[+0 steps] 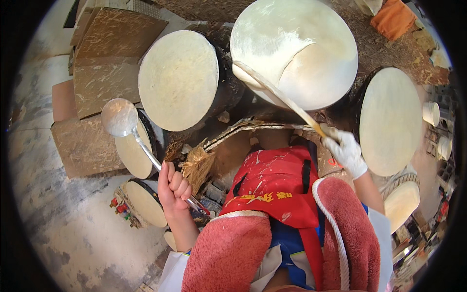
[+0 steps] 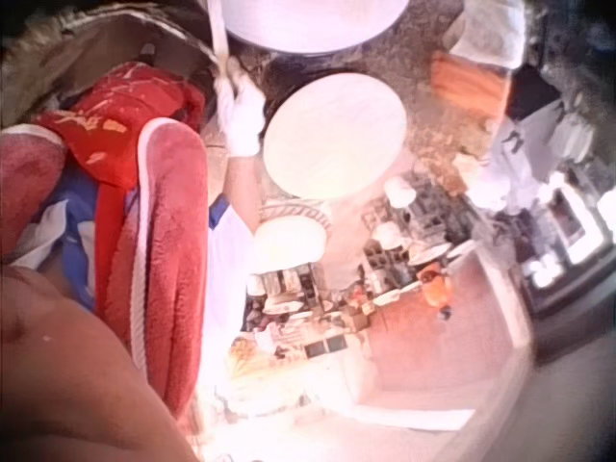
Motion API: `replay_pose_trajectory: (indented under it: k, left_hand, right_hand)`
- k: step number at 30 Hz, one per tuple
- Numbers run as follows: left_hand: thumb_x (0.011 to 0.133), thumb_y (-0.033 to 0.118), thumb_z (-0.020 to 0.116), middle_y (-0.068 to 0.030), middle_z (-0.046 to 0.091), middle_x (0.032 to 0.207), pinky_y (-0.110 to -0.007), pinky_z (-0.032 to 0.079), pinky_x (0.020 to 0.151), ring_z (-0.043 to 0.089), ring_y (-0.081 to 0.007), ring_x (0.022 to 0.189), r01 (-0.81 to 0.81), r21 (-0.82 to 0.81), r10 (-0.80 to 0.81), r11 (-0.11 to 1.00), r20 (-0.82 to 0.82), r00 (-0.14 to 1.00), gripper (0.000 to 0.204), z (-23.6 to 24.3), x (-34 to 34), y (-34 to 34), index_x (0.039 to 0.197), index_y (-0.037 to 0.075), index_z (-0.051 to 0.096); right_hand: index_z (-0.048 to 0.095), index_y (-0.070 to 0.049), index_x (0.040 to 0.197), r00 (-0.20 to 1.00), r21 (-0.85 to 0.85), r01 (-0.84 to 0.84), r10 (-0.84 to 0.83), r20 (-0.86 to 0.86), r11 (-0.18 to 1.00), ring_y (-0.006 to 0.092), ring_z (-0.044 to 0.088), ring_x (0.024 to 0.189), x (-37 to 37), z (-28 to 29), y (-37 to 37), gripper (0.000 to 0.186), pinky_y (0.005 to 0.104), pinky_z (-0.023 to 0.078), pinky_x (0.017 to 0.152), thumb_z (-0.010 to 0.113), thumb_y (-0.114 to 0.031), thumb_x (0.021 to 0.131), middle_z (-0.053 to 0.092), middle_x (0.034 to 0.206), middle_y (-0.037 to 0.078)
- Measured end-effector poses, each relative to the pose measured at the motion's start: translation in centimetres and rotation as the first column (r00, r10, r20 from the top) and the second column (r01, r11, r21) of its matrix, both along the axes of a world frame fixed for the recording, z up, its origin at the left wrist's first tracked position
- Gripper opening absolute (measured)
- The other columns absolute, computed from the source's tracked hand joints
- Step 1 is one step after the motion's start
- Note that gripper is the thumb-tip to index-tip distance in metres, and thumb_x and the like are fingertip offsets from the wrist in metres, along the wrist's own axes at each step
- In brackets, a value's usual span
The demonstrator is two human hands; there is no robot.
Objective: The person ladles batter onto multiple hot circular griddles, spreads it into thin round crepes using a wooden spreader, flips them, and stacks the finished crepes on a nearby tray. The process repeats continuously across several griddles.
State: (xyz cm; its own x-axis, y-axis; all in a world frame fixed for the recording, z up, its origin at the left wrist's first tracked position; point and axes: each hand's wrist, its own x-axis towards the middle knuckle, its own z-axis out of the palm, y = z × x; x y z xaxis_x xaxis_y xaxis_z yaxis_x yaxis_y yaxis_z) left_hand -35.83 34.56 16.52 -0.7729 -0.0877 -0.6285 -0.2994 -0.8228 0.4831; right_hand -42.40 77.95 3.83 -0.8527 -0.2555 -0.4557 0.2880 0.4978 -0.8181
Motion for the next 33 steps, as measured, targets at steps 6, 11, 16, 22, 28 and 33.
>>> replay_pose_trajectory:
  k: [6, 11, 16, 22, 28, 33]
  left_hand:
    - [0.106, 0.033, 0.029, 0.0063, 0.021, 0.046, -0.025, 0.022, 0.030, 0.016, -0.0065, 0.033, 0.094, 0.081, -0.090, 0.992, -0.051, 0.995, 0.038, -0.5, 1.2, -7.8, 0.073, 0.015, 0.035]
    - [0.106, 0.032, 0.029, 0.0065, 0.021, 0.046, -0.025, 0.021, 0.029, 0.017, -0.0065, 0.033, 0.064, 0.044, -0.060, 0.997, -0.090, 0.994, 0.038, 0.5, 4.1, -13.1, 0.073, 0.015, 0.036]
    - [0.106, 0.032, 0.028, 0.0066, 0.021, 0.046, -0.025, 0.020, 0.030, 0.016, -0.0066, 0.033, 0.097, 0.019, -0.095, 0.995, -0.092, 0.991, 0.038, 0.5, 5.2, -16.2, 0.073, 0.015, 0.036]
    - [0.106, 0.033, 0.028, 0.0064, 0.021, 0.046, -0.025, 0.022, 0.030, 0.016, -0.0070, 0.033, 0.063, 0.110, -0.051, 0.992, -0.115, 0.992, 0.038, -0.1, 5.2, -19.1, 0.073, 0.015, 0.036]
    - [0.106, 0.034, 0.027, 0.0061, 0.021, 0.046, -0.025, 0.022, 0.032, 0.016, -0.0074, 0.034, 0.106, 0.118, -0.093, 0.987, -0.114, 0.989, 0.039, -0.6, 5.1, -20.5, 0.074, 0.015, 0.036]
    - [0.106, 0.034, 0.026, 0.0061, 0.022, 0.046, -0.025, 0.022, 0.033, 0.016, -0.0074, 0.034, 0.168, 0.165, -0.147, 0.972, -0.135, 0.980, 0.039, -1.0, 4.0, -20.8, 0.074, 0.015, 0.036]
  right_hand:
    - [0.066, 0.004, 0.108, 0.868, 0.031, 0.446, -0.441, 0.226, 0.894, 0.0151, 0.062, 0.087, 11.1, -4.5, -9.7, 0.034, 0.0292, 0.049, 0.081, 0.066, -0.022, 0.086, 0.069, 0.093, 0.012]
    - [0.053, -0.008, 0.099, 0.730, -0.587, 0.678, -0.501, 0.466, 0.443, 0.0079, 0.041, 0.041, 3.9, -5.5, -23.2, 0.021, 0.0248, 0.032, 0.036, 0.066, -0.021, 0.090, 0.048, 0.060, -0.002]
    - [0.055, -0.008, 0.099, 0.454, -0.488, 0.848, -0.758, 0.468, 0.207, 0.0087, 0.043, 0.042, -2.5, -4.9, -32.0, 0.016, 0.0223, 0.034, 0.036, 0.060, -0.023, 0.094, 0.053, 0.065, 0.001]
    - [0.058, -0.009, 0.096, 0.119, -0.228, 0.973, -0.812, 0.572, -0.018, 0.0055, 0.028, 0.034, 1.7, -3.8, -29.4, 0.028, 0.0244, 0.018, 0.031, 0.062, -0.036, 0.090, 0.042, 0.056, -0.002]
    - [0.062, -0.007, 0.097, 0.491, -0.344, 0.870, -0.691, 0.531, 0.353, 0.0073, 0.035, 0.037, -2.9, -4.4, -33.7, 0.033, 0.0253, 0.026, 0.033, 0.056, -0.039, 0.093, 0.046, 0.057, -0.001]
    - [0.061, -0.007, 0.089, 0.356, -0.259, 0.927, -0.859, 0.367, 0.273, 0.0073, 0.036, 0.039, -1.8, -4.6, -30.5, 0.035, 0.0243, 0.030, 0.034, 0.054, -0.041, 0.094, 0.048, 0.059, -0.001]
